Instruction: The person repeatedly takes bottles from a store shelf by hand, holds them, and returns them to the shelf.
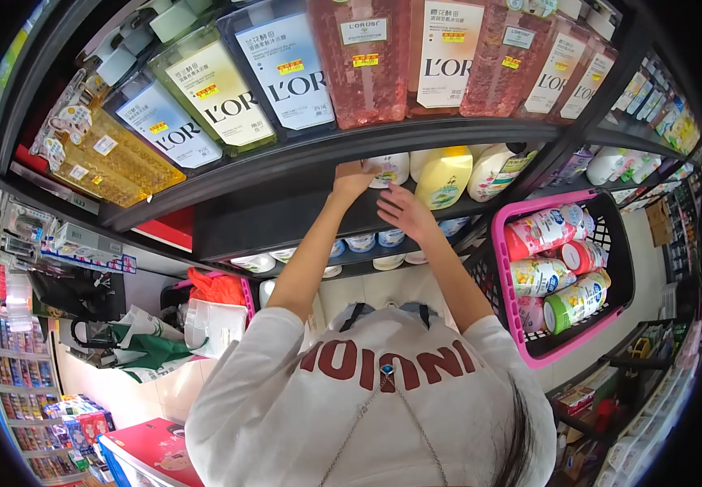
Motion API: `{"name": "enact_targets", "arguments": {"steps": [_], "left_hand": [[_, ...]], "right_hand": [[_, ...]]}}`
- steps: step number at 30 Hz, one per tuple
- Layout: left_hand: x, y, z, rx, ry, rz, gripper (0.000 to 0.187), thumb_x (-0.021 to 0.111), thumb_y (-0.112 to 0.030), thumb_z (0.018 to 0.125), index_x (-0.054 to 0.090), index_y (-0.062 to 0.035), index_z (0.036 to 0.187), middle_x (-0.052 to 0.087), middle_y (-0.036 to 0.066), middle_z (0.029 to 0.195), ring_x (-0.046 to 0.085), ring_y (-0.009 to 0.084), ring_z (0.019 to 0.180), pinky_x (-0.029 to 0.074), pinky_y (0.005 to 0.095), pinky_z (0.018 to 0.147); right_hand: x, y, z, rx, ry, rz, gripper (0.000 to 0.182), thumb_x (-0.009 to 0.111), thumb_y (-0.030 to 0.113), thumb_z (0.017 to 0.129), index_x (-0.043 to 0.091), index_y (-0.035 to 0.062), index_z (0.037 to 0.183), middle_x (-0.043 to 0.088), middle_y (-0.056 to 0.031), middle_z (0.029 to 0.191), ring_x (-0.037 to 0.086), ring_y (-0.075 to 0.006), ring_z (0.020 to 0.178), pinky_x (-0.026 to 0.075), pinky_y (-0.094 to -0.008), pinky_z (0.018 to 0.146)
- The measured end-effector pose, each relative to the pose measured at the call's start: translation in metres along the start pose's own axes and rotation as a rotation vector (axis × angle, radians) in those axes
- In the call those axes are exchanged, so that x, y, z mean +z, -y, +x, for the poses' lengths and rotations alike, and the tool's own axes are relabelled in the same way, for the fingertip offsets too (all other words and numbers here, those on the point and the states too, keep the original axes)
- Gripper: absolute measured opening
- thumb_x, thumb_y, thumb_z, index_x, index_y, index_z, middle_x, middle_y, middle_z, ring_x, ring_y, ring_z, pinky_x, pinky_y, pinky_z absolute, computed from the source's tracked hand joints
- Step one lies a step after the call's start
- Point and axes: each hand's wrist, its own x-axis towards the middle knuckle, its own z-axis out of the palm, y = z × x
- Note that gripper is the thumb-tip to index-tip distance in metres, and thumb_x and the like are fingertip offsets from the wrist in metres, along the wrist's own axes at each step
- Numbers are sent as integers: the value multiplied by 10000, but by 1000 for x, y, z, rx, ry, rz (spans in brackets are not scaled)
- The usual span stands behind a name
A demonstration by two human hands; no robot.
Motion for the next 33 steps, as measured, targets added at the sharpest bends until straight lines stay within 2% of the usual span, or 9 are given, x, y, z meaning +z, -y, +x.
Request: {"name": "enact_targets", "arguments": {"steps": [2, 3, 4, 8, 11, 22, 24, 26, 33], "left_hand": [[10, 20, -18, 49, -123, -179, 450, 680, -298, 692, 544, -34, 1031, 609, 156, 944, 609, 248, 861, 479, 326, 730], [8, 18, -36, 54, -102, -366, 421, 694, -249, 684, 549, -18, 1005, 609, 161, 916, 614, 238, 831, 486, 317, 695], [3, 13, -57, 59, -79, -551, 393, 707, -199, 675, 555, -2, 979, 610, 166, 888, 620, 227, 800, 492, 307, 660], [-13, 9, -132, 76, 225, -675, 349, 671, -140, 726, 527, 17, 1002, 613, 136, 907, 612, 180, 827, 490, 285, 703], [-9, 16, -171, -12, 288, -836, 321, 631, -90, 766, 517, -7, 1054, 584, 105, 979, 584, 159, 882, 470, 253, 742], [-41, -3, -227, 89, 542, -1078, 297, 613, -98, 786, 509, 8, 1043, 565, 89, 991, 564, 156, 915, 453, 254, 791], [-44, -8, -231, 29, 716, -1158, 293, 607, -98, 790, 509, 6, 1045, 565, 85, 992, 561, 158, 932, 452, 258, 793], [-41, -13, -236, 69, 715, -1100, 295, 606, -105, 791, 508, 6, 1046, 563, 86, 995, 558, 157, 935, 451, 260, 793], [-25, -41, -250, 142, 778, -980, 292, 598, -117, 797, 508, 6, 1045, 554, 90, 1006, 555, 151, 925, 449, 264, 795]], "right_hand": [[3, 6, -32, 23, 141, -102, 468, 540, 116, 790, 373, 53, 1223, 445, -150, 1170, 474, -282, 1042, 396, -373, 891], [6, 9, -51, 12, 139, -101, 468, 540, 116, 790, 373, 53, 1223, 445, -150, 1170, 474, -282, 1042, 396, -373, 891], [10, 12, -70, -24, 120, -270, 430, 550, 117, 791, 411, 48, 1192, 481, -141, 1133, 497, -250, 1008, 401, -351, 877], [-9, 0, -112, -179, 73, -736, 322, 573, 94, 789, 503, 34, 1097, 572, -91, 984, 539, -147, 915, 427, -275, 794], [-2, -9, -149, -329, 25, -918, 281, 570, 51, 785, 523, 29, 1061, 587, -63, 942, 543, -109, 871, 433, -238, 730], [35, -53, -244, -565, -199, -878, 257, 545, 11, 792, 520, -1, 1048, 582, -78, 964, 551, -137, 912, 436, -253, 790], [39, -58, -259, -581, -237, -866, 253, 546, 11, 792, 522, -9, 1043, 581, -78, 964, 553, -138, 909, 436, -256, 793], [41, -64, -274, -541, -304, -866, 236, 548, 14, 795, 528, -20, 1028, 581, -79, 965, 553, -141, 910, 435, -260, 797], [24, -75, -319, -641, -390, -666, 215, 538, 9, 811, 528, -27, 1023, 581, -75, 954, 549, -135, 903, 426, -246, 800]]}}
